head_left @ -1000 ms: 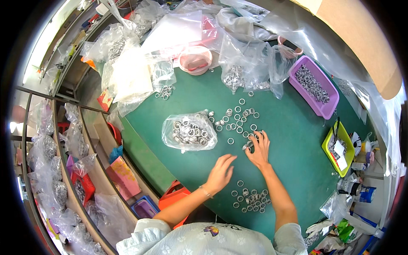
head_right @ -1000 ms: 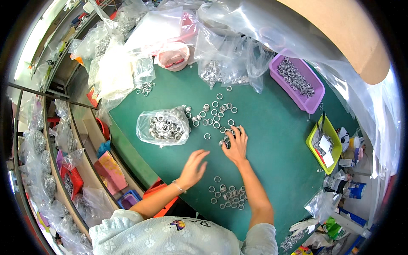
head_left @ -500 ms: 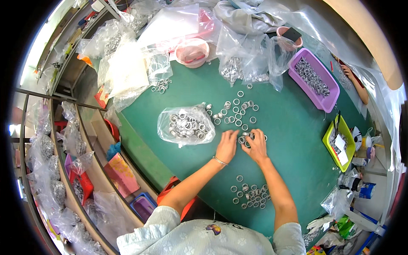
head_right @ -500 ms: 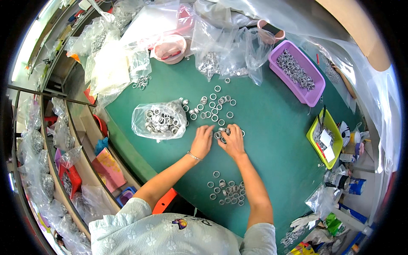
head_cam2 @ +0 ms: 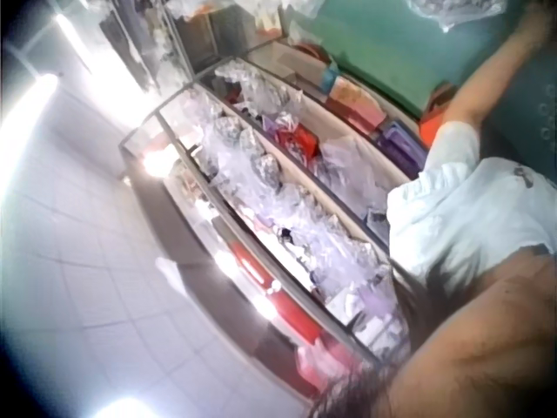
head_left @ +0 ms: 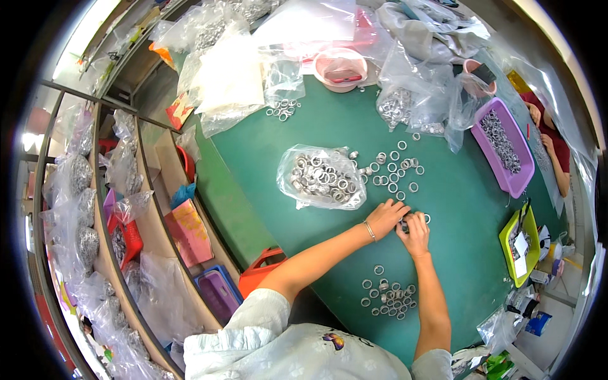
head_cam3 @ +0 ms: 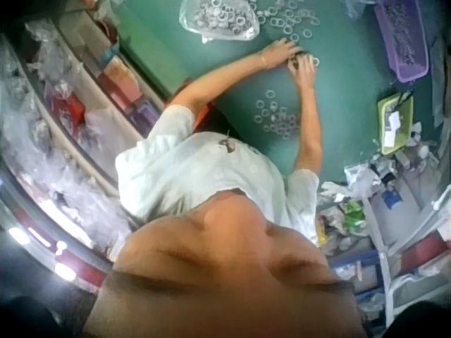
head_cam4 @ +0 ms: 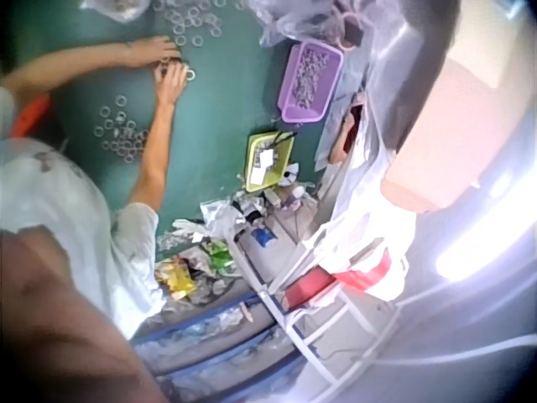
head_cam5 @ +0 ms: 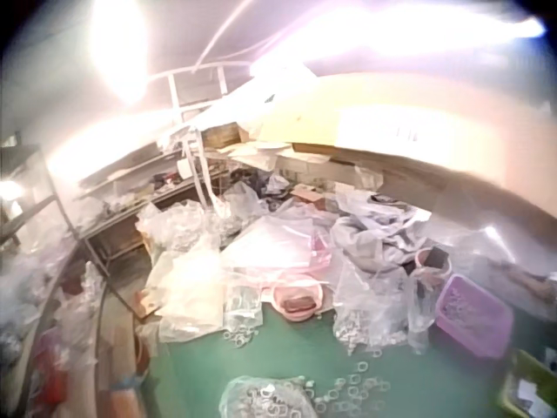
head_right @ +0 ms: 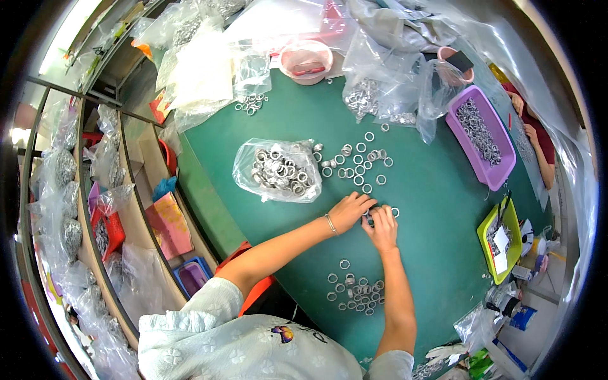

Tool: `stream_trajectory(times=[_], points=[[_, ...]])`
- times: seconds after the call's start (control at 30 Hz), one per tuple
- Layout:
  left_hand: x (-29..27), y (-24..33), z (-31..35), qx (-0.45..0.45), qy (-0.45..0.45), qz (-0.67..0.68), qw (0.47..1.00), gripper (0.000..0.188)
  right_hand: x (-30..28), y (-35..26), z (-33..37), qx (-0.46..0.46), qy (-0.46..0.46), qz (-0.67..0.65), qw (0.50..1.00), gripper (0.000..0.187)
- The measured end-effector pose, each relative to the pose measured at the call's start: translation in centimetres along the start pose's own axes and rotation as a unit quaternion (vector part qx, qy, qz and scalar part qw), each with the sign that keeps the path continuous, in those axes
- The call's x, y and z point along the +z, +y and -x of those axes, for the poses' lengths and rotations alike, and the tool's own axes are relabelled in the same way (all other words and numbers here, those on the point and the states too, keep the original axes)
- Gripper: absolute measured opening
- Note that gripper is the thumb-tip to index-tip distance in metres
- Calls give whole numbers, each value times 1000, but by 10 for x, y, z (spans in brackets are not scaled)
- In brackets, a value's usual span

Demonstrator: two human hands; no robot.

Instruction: The person picks up metal rings from a table, places them into a small plastic bag, and then places the bag on a shelf with other bags.

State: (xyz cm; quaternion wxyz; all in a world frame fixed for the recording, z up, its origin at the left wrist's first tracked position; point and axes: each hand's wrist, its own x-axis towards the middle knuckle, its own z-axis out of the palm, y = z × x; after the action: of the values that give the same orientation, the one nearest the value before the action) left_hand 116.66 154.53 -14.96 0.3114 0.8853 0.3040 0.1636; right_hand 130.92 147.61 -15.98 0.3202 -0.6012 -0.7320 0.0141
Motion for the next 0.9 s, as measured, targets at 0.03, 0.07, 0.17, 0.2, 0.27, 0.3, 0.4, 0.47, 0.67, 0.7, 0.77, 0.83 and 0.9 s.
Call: stream_trajectory(times=[0.03,0.07,0.17,0.2,0.27,0.3,0.4,0.47,0.67,0.7,0.77,0.83,0.9], points=[[3,-2,-1,1,10,1,1000,51,-2,1,1,-8,4,2,1000,30],[6,-3,-1,-5,13,1,1000,50,-2,-1,2,-16,9,4,1000,28],[14,2,-1,-4,39,-12,999,48,-1,-5,7,21,50,-3,999,26],[17,6,-2,-2,42,-24,999,47,0,-6,9,27,62,-1,998,27],[21,16,-4,0,49,-46,998,46,0,-16,14,92,14,38,995,31],[24,16,-6,-17,49,-21,998,39,2,-21,15,115,1,65,991,33],[28,12,-10,-45,-14,-9,999,32,1,-24,21,116,-15,118,986,34],[29,9,-4,-53,39,28,997,25,2,-23,21,105,-10,116,988,32],[-42,58,27,-137,192,359,903,18,0,-20,16,135,109,55,983,20],[-73,71,36,-122,193,368,901,20,3,-20,17,167,148,38,974,18],[-122,83,52,-82,246,296,919,22,4,-28,14,178,142,25,973,17],[-157,71,63,-74,299,158,938,28,6,-32,11,197,152,9,969,12],[-183,50,66,-126,294,28,947,37,4,-38,7,455,230,-259,821,7]])
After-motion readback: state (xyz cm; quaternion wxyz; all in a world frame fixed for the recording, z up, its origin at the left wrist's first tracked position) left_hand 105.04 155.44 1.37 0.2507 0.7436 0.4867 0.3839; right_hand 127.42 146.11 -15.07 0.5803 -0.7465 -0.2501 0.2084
